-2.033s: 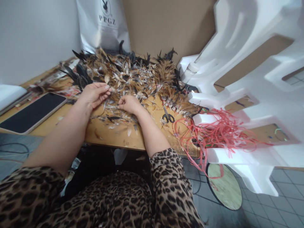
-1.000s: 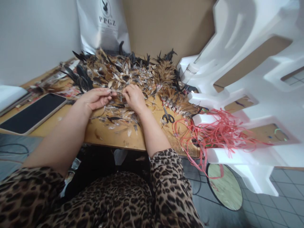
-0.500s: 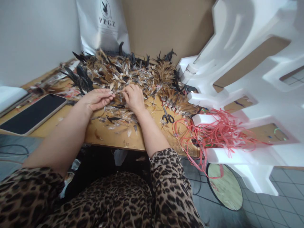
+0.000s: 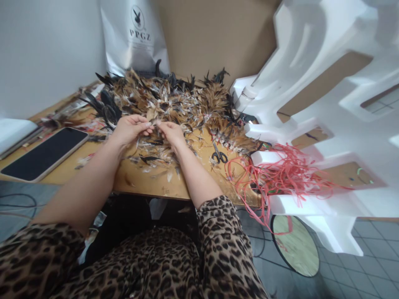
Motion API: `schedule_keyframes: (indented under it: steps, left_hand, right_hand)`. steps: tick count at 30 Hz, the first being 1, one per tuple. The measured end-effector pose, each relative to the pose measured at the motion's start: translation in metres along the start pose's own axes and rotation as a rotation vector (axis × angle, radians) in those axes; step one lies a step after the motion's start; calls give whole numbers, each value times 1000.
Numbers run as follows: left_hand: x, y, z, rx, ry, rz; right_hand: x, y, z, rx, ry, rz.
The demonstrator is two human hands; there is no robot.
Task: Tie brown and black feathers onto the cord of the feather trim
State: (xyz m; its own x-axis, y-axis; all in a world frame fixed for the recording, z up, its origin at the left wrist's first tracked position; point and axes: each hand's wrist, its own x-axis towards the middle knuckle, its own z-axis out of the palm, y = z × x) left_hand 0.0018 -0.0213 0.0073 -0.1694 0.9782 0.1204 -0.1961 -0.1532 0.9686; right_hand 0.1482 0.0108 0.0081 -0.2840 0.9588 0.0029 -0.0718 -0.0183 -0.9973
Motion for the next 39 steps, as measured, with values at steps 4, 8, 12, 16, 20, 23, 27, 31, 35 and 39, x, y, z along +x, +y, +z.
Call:
schedule_keyframes:
  steps: [4,8,12,16,20,23,27,31,35,39]
  left_hand:
    - [-2,-2,1,20,-60,-28]
    - [-3,-1,0,-47,-119,-167]
    - [-2,0,-1,-133,-123,-281]
    - [0,0,-2,-164,-109,-314]
    - [1,-1,-4,-133,-108,-326]
    - [1,-2,-5,-100,-123,-345]
    - [2,0,-8,-112,-67,-323]
    - [5,4,-12,-175,97,-260]
    - [7,4,-13,-188,121,-228]
    - [7,2,-13,-172,146,-230]
  right_hand:
    - [-1,3,5,205,-52,94]
    - [1,6,7,238,-10,62]
    - [2,8,9,129,55,-41]
    - [1,8,12,21,54,-133]
    - [2,12,13,-47,37,-151]
    - [5,14,10,-85,22,-171]
    - [7,9,-3,-228,-71,-211]
    - [5,-1,-23,-610,-196,-132]
    - [3,-3,-30,-828,-334,-42]
    - [4,-5,-31,-754,-392,-84]
